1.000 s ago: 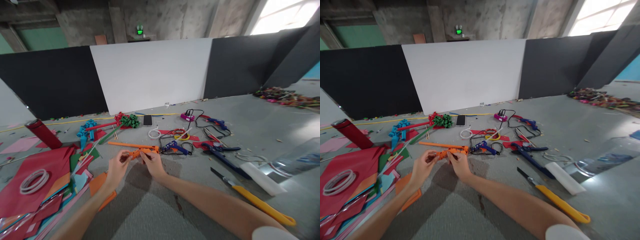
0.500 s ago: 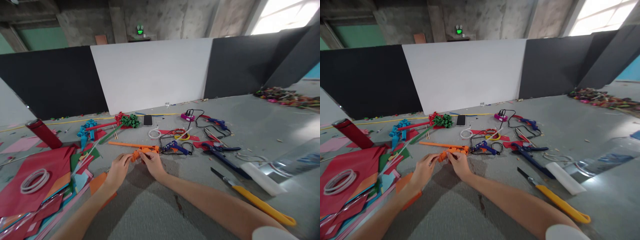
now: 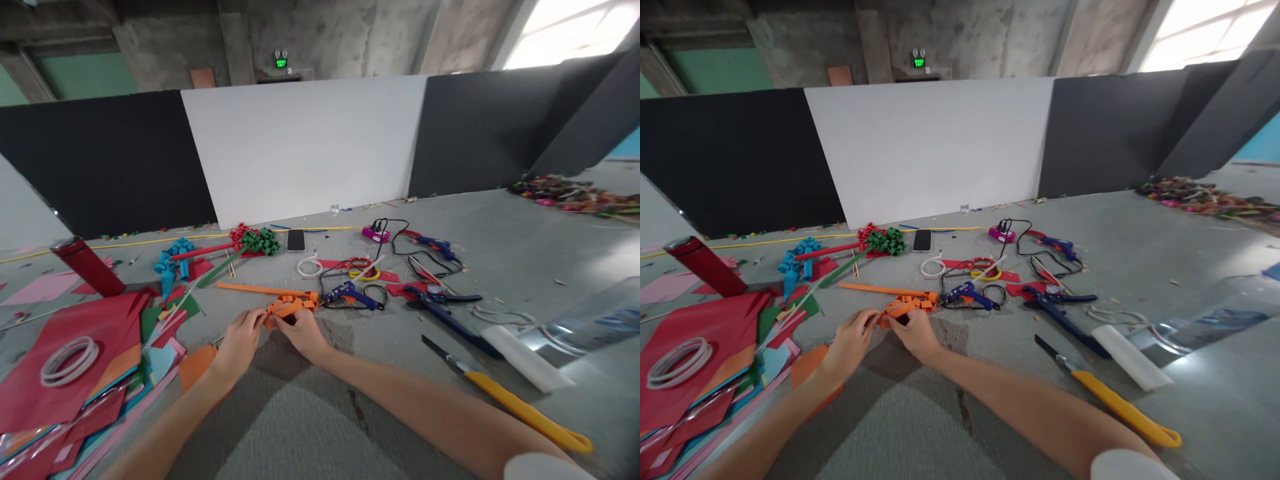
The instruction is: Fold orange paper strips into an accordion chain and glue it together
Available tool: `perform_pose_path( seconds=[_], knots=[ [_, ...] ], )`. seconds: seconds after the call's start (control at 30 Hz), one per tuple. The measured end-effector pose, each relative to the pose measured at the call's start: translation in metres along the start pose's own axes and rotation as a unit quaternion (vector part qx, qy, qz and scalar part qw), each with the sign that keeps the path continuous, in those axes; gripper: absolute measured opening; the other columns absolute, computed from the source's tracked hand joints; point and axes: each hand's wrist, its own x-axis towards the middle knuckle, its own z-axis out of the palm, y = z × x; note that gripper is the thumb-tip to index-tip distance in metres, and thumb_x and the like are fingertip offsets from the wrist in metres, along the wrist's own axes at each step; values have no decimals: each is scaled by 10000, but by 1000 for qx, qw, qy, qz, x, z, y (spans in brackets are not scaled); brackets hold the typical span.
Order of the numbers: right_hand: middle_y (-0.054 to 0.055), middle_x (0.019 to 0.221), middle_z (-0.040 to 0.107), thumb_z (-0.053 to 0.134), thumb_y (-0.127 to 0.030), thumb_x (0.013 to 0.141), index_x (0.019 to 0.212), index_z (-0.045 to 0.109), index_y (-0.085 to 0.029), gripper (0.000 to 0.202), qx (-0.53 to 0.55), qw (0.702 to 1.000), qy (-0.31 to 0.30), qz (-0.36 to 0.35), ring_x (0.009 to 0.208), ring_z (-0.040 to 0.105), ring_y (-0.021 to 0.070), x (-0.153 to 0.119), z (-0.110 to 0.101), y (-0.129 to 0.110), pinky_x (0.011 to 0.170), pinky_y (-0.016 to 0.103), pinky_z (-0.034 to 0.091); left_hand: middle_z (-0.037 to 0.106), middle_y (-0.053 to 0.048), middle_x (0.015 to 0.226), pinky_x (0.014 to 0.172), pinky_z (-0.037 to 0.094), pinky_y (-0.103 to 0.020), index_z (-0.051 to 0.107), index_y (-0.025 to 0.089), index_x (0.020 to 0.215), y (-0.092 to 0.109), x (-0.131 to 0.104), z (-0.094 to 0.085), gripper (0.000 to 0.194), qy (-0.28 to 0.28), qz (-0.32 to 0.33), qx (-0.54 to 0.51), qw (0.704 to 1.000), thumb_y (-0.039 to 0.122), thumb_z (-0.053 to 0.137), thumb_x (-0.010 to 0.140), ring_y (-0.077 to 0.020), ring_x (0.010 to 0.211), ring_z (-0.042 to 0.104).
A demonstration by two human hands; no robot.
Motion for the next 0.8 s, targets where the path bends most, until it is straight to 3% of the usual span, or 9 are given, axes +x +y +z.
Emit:
perform_pose_path(
  seconds=[0.13,0.3,0.6,0.8],
  knots=[
    [43,829,681,643,-309,843,813,695,-210,116,5,999,25,-35,816,626,186,1,1,-2,757,297,492,712,-73,996,867,538,-362,610,240,1027,2,-2,1,188,-12,-10,6,1000,253,428,983,-220,938,691],
    [27,775,669,708,-292,798,771,693,-221,78,-6,998,12,-54,759,602,182,3,0,-5,712,298,486,714,-71,996,846,544,-352,601,241,1028,5,-3,1,173,-13,-7,6,1000,250,435,980,-219,919,696],
    [49,774,720,714,-338,799,706,734,-222,150,34,999,2,-28,751,645,202,5,-2,-3,716,323,520,719,-59,915,768,514,-311,588,242,961,6,-1,1,172,-11,-32,-22,999,273,420,979,-210,850,698],
    [44,746,719,751,-320,765,643,716,-220,161,41,999,20,-22,754,655,209,6,-2,-3,718,324,525,653,-2,680,627,459,-255,549,234,867,5,3,-2,232,-9,-92,-73,993,338,379,987,-162,615,638]
  ],
)
